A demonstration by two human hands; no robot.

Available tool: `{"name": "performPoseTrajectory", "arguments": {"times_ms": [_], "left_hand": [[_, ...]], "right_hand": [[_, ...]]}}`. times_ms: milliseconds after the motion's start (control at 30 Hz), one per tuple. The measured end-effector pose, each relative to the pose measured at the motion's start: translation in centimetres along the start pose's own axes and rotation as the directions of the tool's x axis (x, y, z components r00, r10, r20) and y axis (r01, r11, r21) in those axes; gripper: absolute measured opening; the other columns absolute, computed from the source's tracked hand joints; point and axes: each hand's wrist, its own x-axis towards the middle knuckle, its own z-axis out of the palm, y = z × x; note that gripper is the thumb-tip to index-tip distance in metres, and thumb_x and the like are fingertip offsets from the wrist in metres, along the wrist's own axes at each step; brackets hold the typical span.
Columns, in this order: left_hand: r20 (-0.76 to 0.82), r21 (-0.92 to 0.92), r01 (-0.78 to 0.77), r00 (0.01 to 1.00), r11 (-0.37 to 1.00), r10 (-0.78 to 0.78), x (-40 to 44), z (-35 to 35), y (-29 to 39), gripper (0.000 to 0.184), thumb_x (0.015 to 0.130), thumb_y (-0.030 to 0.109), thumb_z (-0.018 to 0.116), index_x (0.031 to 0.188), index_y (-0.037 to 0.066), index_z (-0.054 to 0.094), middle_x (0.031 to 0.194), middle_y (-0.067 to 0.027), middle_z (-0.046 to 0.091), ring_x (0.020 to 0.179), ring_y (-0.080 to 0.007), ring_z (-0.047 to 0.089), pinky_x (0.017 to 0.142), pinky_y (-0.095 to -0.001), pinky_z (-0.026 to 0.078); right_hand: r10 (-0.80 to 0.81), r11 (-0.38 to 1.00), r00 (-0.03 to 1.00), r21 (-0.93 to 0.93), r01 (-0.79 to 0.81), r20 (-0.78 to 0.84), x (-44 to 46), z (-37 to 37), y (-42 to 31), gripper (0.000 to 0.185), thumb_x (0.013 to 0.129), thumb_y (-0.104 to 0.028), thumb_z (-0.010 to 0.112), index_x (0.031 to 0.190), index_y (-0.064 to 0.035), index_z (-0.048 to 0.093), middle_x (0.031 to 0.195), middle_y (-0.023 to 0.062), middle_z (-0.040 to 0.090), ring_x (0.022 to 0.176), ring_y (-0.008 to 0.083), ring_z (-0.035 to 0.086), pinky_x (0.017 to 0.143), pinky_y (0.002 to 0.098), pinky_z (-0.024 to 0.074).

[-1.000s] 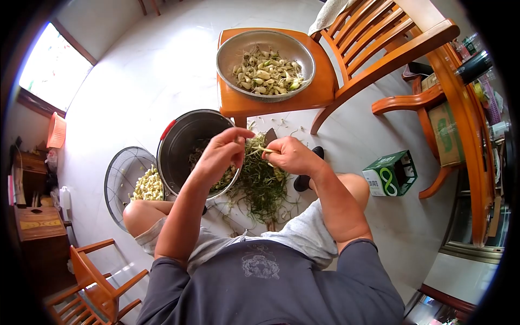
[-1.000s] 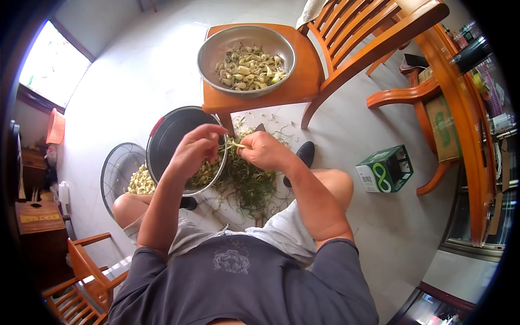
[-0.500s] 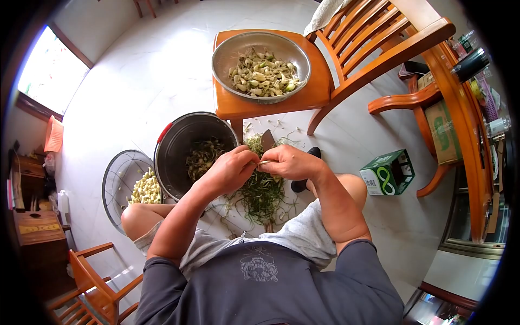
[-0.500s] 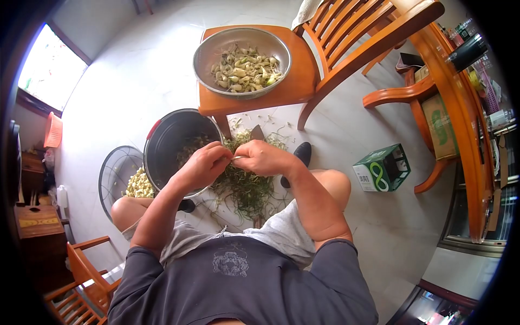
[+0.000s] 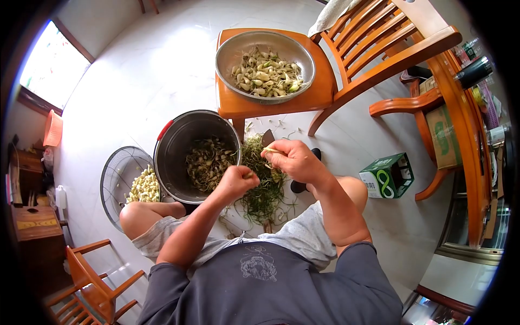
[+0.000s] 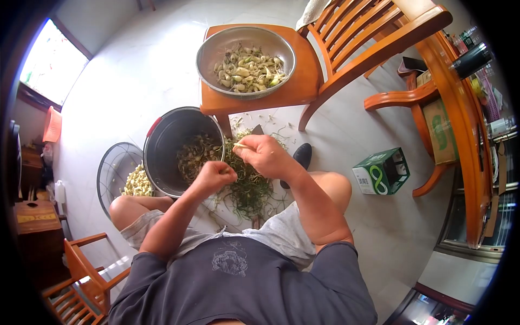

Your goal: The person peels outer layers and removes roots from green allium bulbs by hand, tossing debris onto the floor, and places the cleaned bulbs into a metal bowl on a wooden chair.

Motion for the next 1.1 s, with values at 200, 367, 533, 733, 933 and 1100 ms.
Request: {"name": "performPoseTrajectory", "arguments": {"times_ms": [200,367,533,733,933,1100], "left_hand": [[0.032,0.04,0.114,0.993,0.993,-0.116,-0.1,0.9,-2.2,0.02,0.079,0.02,0.071,0.076,0.0,0.067,0.06,-0.0009,0.057,0.054,-0.0076,0.05,0.05,-0.0258,0.041],[0.078,-0.19,0.191,0.981,0.963,-0.18,-0.1,-0.8,-0.9,0.022,0.084,0.021,0.068,0.081,-0.001,0.066,0.051,0.0003,0.05,0.04,-0.0078,0.045,0.037,-0.0256,0.033],[0.045,-0.076,0.181,0.983,0.98,-0.178,0.1,-3.1,1.9,0.025,0.085,0.022,0.069,0.072,0.002,0.06,0.05,0.0001,0.05,0.041,-0.0067,0.046,0.038,-0.0237,0.03],[0.036,-0.133,0.01,0.999,0.991,-0.005,1.4,-5.9,6.5,0.011,0.085,0.011,0.065,0.086,0.0,0.06,0.06,-0.0012,0.054,0.043,-0.007,0.048,0.038,-0.0212,0.035],[-0.105,-0.224,-0.367,0.93,0.903,0.352,7.8,-7.9,14.1,0.022,0.086,0.02,0.066,0.093,0.0,0.063,0.074,-0.0053,0.061,0.061,-0.0095,0.057,0.054,-0.0221,0.046],[-0.152,0.096,-0.271,0.947,0.958,0.283,10.3,-8.7,19.9,0.064,0.084,0.037,0.067,0.131,-0.001,0.045,0.115,-0.0185,0.055,0.106,-0.0239,0.057,0.083,-0.034,0.052]], "right_hand": [[0.15,0.977,0.988,0.157,-0.142,-0.036,-0.2,-1.0,-2.0,0.024,0.089,-0.007,0.054,0.11,-0.0014,0.066,0.073,-0.0009,0.06,0.057,0.0038,0.051,0.05,0.0189,0.0413],[0.12,0.992,0.992,-0.025,-0.12,-0.036,0.4,-1.3,-0.3,0.021,0.089,-0.01,0.057,0.107,-0.0045,0.068,0.074,0.0007,0.063,0.056,0.0019,0.05,0.046,0.0166,0.0394],[0.045,0.986,0.994,-0.155,-0.059,-0.097,1.0,-1.3,-0.8,0.012,0.084,-0.005,0.063,0.093,-0.0001,0.07,0.075,-0.0001,0.064,0.065,0.0057,0.054,0.061,0.0215,0.0452],[-0.21,0.915,0.96,-0.385,0.125,-0.187,4.2,-3.5,-3.7,0.016,0.081,-0.014,0.067,0.088,0.0007,0.069,0.069,0.0048,0.065,0.065,0.0086,0.057,0.062,0.0277,0.0476],[-0.13,0.906,0.922,-0.422,-0.039,-0.364,11.7,-8.1,-7.6,0.017,0.082,-0.014,0.064,0.093,-0.0006,0.062,0.064,0.0019,0.06,0.048,0.008,0.056,0.042,0.0224,0.0436],[-0.59,0.39,0.783,-0.919,0.063,-0.197,10.5,-7.7,-7.5,0.023,0.084,-0.018,0.065,0.099,0.0005,0.068,0.071,0.0033,0.064,0.06,0.006,0.054,0.056,0.0221,0.0452]]}}
